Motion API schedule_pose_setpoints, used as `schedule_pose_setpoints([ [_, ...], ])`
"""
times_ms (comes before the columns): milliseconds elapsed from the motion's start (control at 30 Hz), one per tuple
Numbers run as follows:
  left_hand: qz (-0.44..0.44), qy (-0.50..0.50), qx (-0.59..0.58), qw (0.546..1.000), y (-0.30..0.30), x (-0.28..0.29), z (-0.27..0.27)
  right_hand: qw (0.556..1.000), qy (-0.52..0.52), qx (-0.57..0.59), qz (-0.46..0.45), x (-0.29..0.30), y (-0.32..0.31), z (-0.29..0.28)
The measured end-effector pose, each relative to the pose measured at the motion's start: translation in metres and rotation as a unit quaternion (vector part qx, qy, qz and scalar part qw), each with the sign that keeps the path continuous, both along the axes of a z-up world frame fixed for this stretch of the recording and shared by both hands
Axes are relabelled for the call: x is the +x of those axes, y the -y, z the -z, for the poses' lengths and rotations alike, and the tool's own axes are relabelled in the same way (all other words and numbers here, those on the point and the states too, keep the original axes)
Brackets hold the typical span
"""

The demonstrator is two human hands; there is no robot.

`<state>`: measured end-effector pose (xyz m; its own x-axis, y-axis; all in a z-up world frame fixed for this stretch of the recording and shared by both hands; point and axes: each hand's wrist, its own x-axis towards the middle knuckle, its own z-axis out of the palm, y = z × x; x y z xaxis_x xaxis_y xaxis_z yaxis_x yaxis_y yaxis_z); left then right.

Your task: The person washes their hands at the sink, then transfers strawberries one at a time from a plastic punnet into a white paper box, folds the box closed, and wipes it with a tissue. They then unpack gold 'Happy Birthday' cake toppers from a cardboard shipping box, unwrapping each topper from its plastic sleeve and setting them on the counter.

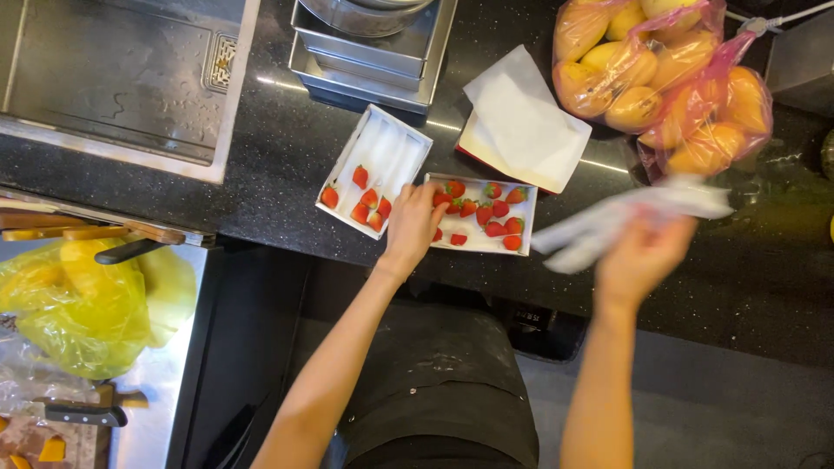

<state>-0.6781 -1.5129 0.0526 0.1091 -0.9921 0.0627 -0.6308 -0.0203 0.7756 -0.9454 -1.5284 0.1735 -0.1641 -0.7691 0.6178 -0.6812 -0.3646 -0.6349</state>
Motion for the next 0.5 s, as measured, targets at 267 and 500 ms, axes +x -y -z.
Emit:
schedule_pose_setpoints([
  [267,0.054,0.234,-0.119,0.963,0.021,-0.005,0.023,0.956,-0.105,0.24,0.133,-0.267,0.032,0.19],
  [500,-0.081,0.25,0.032,0.964,-0.013,0.121,0.022,0.945,-0.201,0.229,0.118,-0.217,0.018,0.167],
])
